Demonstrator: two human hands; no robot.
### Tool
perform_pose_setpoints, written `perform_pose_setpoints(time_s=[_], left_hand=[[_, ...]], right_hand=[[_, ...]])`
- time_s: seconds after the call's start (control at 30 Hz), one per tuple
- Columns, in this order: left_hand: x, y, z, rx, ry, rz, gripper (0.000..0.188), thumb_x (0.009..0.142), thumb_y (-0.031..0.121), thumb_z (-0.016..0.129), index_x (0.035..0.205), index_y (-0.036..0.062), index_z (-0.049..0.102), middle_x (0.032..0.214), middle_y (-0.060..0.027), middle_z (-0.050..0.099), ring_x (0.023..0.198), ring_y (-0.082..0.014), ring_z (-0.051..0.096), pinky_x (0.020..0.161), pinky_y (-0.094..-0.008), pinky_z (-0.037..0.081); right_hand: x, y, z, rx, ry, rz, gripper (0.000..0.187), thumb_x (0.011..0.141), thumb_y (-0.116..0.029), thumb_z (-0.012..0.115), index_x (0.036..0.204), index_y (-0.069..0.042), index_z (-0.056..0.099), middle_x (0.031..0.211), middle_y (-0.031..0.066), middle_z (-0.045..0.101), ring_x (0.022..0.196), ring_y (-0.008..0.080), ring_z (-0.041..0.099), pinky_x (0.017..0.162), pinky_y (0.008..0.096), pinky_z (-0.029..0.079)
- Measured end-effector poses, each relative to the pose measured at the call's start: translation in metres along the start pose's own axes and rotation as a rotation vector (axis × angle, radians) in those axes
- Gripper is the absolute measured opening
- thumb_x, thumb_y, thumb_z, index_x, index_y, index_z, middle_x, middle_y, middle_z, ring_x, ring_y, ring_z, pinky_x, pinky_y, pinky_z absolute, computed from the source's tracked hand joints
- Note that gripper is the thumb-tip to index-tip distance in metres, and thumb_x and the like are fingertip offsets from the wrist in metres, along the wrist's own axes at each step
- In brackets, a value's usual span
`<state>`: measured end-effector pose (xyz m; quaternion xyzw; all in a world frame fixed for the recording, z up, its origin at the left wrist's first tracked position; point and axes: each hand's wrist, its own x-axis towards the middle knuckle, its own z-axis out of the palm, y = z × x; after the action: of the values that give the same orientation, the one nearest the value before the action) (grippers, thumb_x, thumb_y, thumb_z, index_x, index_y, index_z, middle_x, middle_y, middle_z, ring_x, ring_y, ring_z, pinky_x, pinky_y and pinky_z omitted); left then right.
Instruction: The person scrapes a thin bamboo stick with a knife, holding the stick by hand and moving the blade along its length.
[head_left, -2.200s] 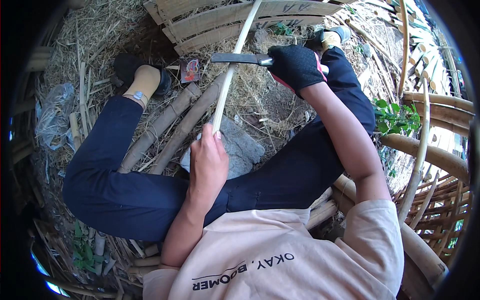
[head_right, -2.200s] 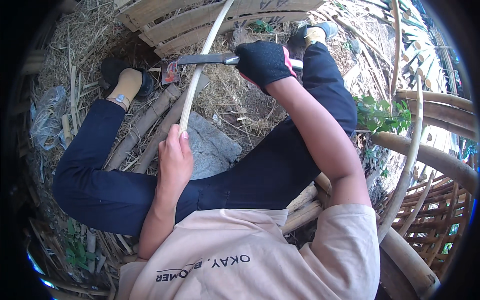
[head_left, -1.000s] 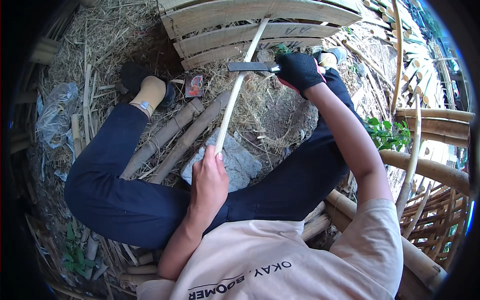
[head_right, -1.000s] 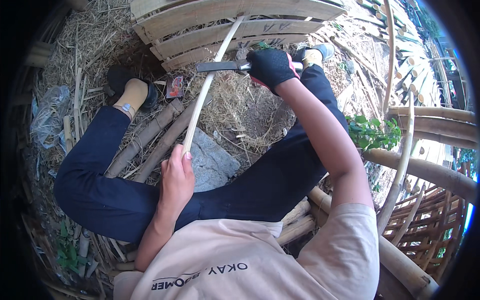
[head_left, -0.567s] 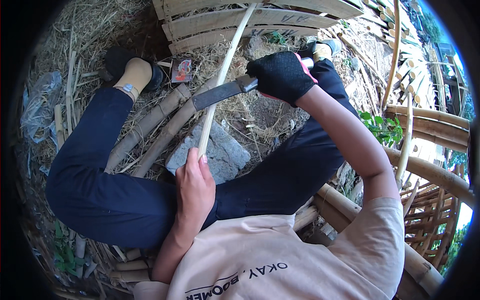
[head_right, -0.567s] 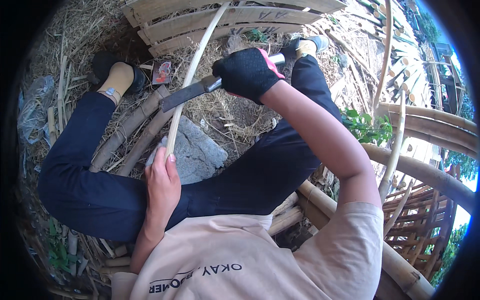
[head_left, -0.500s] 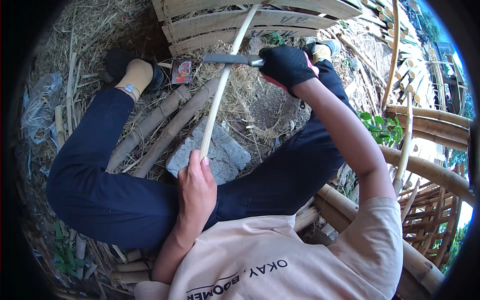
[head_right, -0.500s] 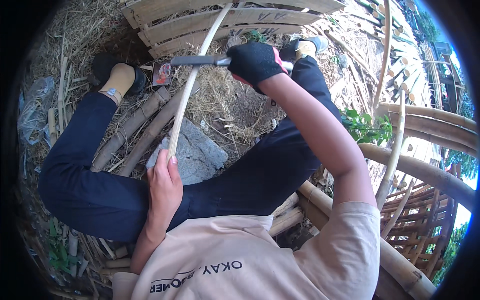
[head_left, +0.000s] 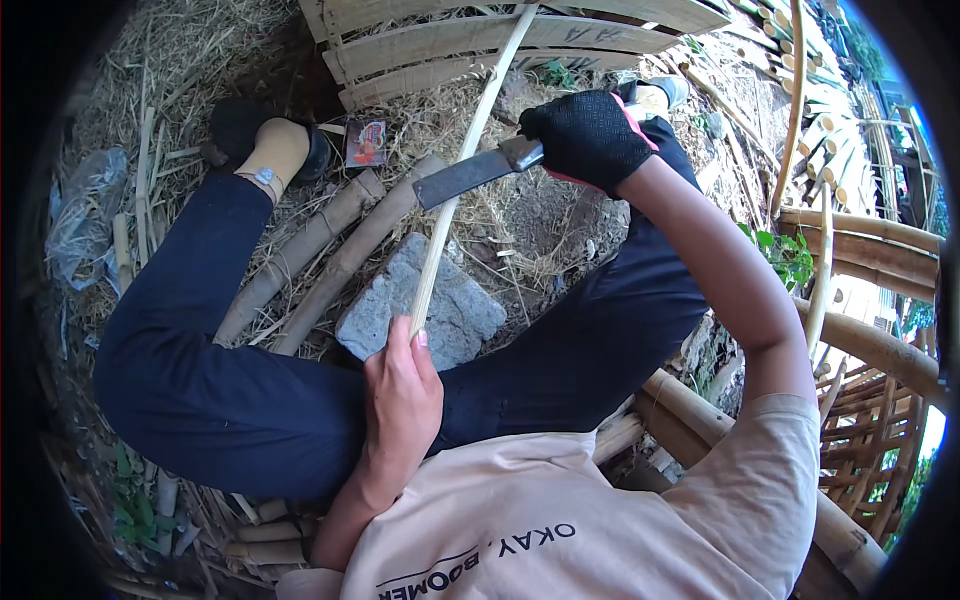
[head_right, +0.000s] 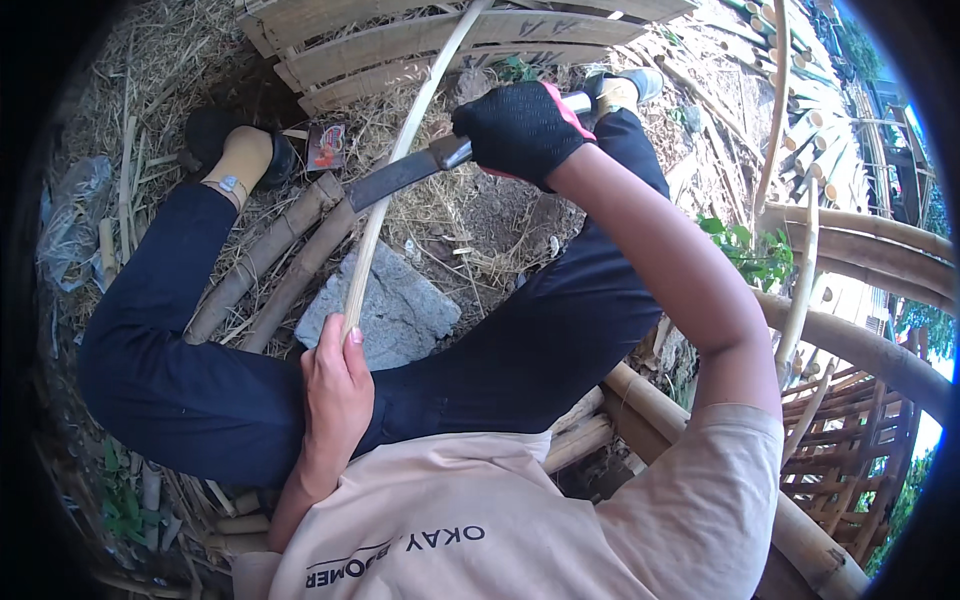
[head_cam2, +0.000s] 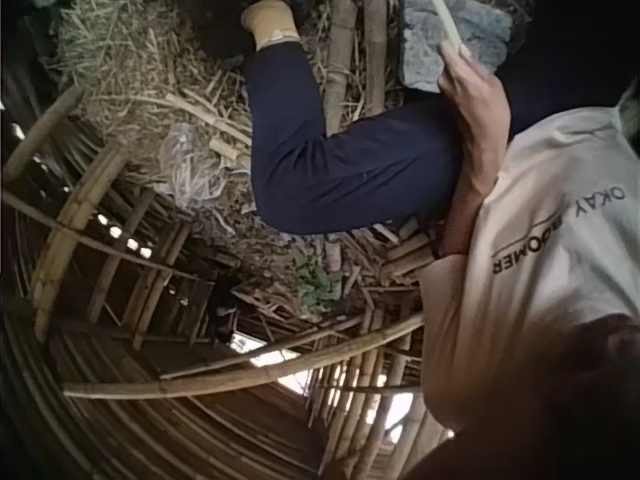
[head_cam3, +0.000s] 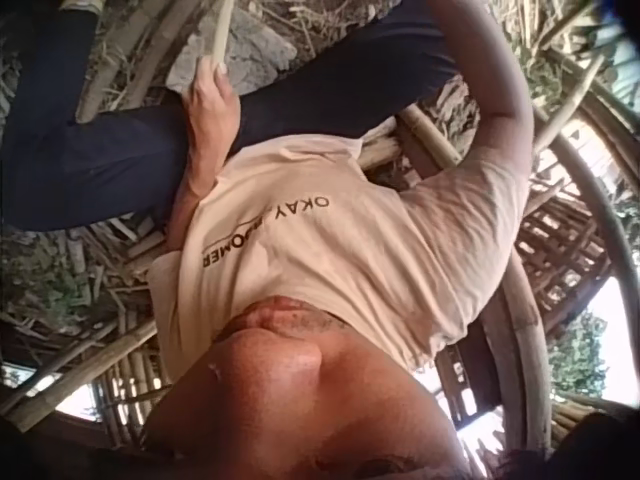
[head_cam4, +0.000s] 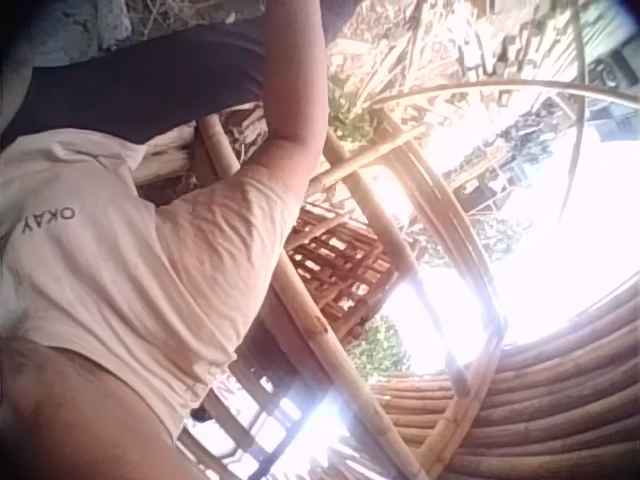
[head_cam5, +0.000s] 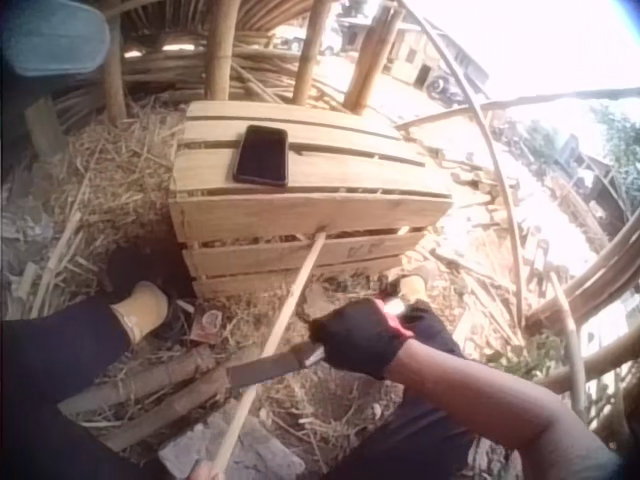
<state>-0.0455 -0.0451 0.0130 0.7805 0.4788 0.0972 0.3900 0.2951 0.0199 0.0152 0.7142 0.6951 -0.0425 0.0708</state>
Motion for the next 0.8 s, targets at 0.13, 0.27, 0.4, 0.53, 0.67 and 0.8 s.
perform_pose_setpoints(time_s=[0.13, 0.27, 0.4, 0.53, 0.67, 0.8], left_hand=[[-0.002, 0.005, -0.005, -0.038, -0.104, -0.105, 0.013, 0.105, 0.016, 0.051, 0.11, 0.0053, 0.056, 0.091, -0.0205, 0.065, 0.082, -0.046, 0.056, 0.081, -0.051, 0.044], [-0.024, -0.011, -0.013, 0.025, -0.074, -0.16, 0.015, 0.105, 0.018, 0.048, 0.106, 0.0045, 0.055, 0.086, -0.0204, 0.063, 0.082, -0.0449, 0.057, 0.08, -0.05, 0.043], [-0.026, -0.005, -0.014, 0.018, -0.095, -0.16, 0.014, 0.105, 0.016, 0.049, 0.106, 0.004, 0.056, 0.082, -0.0198, 0.062, 0.078, -0.045, 0.058, 0.08, -0.0501, 0.042], [-0.027, -0.005, -0.017, -0.001, -0.042, -0.08, 0.01, 0.104, 0.009, 0.05, 0.106, 0.0002, 0.054, 0.08, -0.0252, 0.06, 0.076, -0.0486, 0.059, 0.069, -0.0537, 0.043], [-0.028, 0.002, -0.012, -0.019, -0.09, -0.012, 0.007, 0.103, 0.005, 0.049, 0.106, -0.001, 0.051, 0.077, -0.0282, 0.059, 0.074, -0.0513, 0.059, 0.063, -0.056, 0.042], [-0.029, -0.011, -0.012, 0.03, -0.034, -0.073, 0.013, 0.105, 0.012, 0.049, 0.107, 0.0009, 0.055, 0.08, -0.0254, 0.06, 0.076, -0.049, 0.059, 0.069, -0.0539, 0.042]], right_hand=[[0.016, 0.06, 0.029, 0.011, 0.128, 0.27, 0.028, 0.086, -0.029, 0.06, 0.106, -0.017, 0.077, 0.093, 0.0146, 0.075, 0.086, 0.0354, 0.074, 0.079, 0.0484, 0.058], [-0.001, 0.001, 0.015, 0.026, -0.017, -0.075, 0.025, 0.086, -0.026, 0.061, 0.105, -0.021, 0.077, 0.086, 0.0129, 0.075, 0.082, 0.0328, 0.074, 0.077, 0.0459, 0.059], [0.027, 0.074, 0.033, 0.172, 0.221, 0.403, 0.028, 0.08, -0.026, 0.062, 0.094, -0.007, 0.077, 0.09, 0.0249, 0.073, 0.085, 0.0441, 0.071, 0.077, 0.0498, 0.057], [0.013, 0.032, 0.008, 0.001, 0.085, 0.0, 0.025, 0.084, -0.027, 0.07, 0.106, -0.016, 0.076, 0.086, 0.0163, 0.074, 0.083, 0.0368, 0.073, 0.077, 0.0473, 0.059], [0.022, 0.106, 0.055, 0.044, 0.088, 0.291, 0.028, 0.085, -0.03, 0.071, 0.104, -0.011, 0.077, 0.087, 0.0191, 0.074, 0.083, 0.0362, 0.074, 0.079, 0.0449, 0.059], [0.017, 0.057, 0.009, 0.036, 0.149, 0.307, 0.025, 0.082, -0.025, 0.065, 0.096, -0.008, 0.077, 0.093, 0.0221, 0.074, 0.092, 0.0412, 0.071, 0.084, 0.0488, 0.055]])
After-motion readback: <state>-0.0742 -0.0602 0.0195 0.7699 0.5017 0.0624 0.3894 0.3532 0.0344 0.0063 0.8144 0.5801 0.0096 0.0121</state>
